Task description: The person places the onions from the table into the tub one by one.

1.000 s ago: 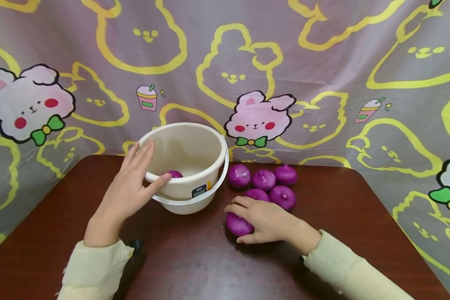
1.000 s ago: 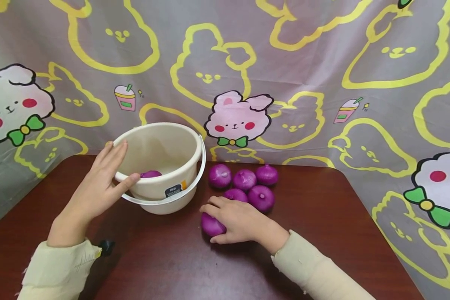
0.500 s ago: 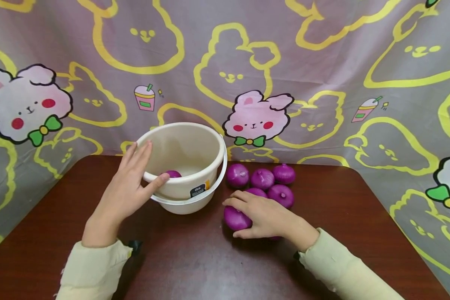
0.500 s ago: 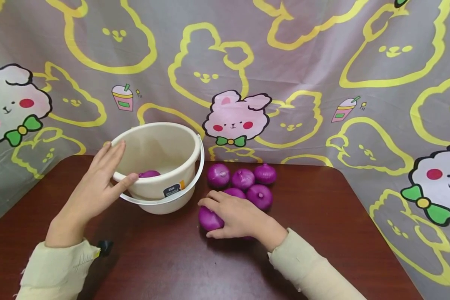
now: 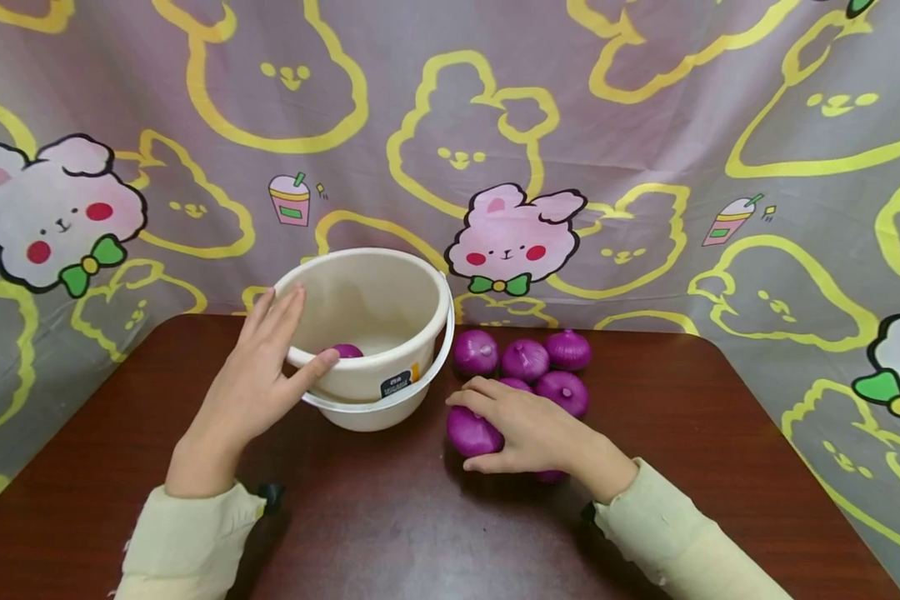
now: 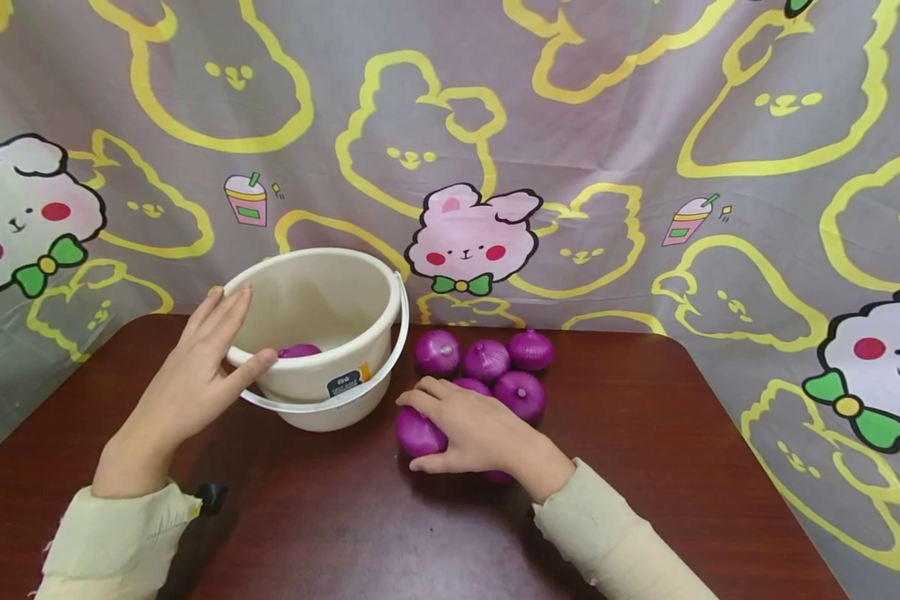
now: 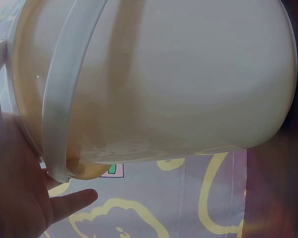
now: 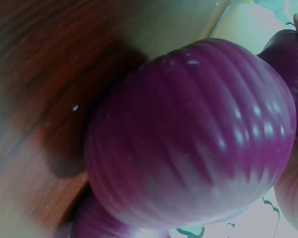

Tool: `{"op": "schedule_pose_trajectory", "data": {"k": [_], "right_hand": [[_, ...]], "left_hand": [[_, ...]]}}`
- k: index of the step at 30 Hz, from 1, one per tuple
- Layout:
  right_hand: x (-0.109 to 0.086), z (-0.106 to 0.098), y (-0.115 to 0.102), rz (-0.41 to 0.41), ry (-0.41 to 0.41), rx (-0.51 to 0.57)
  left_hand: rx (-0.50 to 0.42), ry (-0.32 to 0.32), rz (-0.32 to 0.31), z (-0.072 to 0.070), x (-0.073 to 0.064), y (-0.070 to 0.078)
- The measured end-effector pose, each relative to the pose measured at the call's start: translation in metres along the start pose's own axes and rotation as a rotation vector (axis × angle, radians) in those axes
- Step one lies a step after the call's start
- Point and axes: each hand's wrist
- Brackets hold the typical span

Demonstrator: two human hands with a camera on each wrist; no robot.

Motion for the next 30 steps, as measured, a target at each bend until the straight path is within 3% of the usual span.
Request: {"op": "schedule_pose_trajectory", "data": {"k": [30], "right_hand": [[0.003, -0.011, 0.003, 0.080, 0.047, 0.119]], "left_hand": [[0.003, -0.003, -0.002, 0.000, 0.000, 0.000]]}}
Point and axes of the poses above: each hand's wrist, its own x-axis towards the middle knuckle, its own z-axis out of the palm, y = z × x, and after that the axes turned 7 degrees about z, right-handed
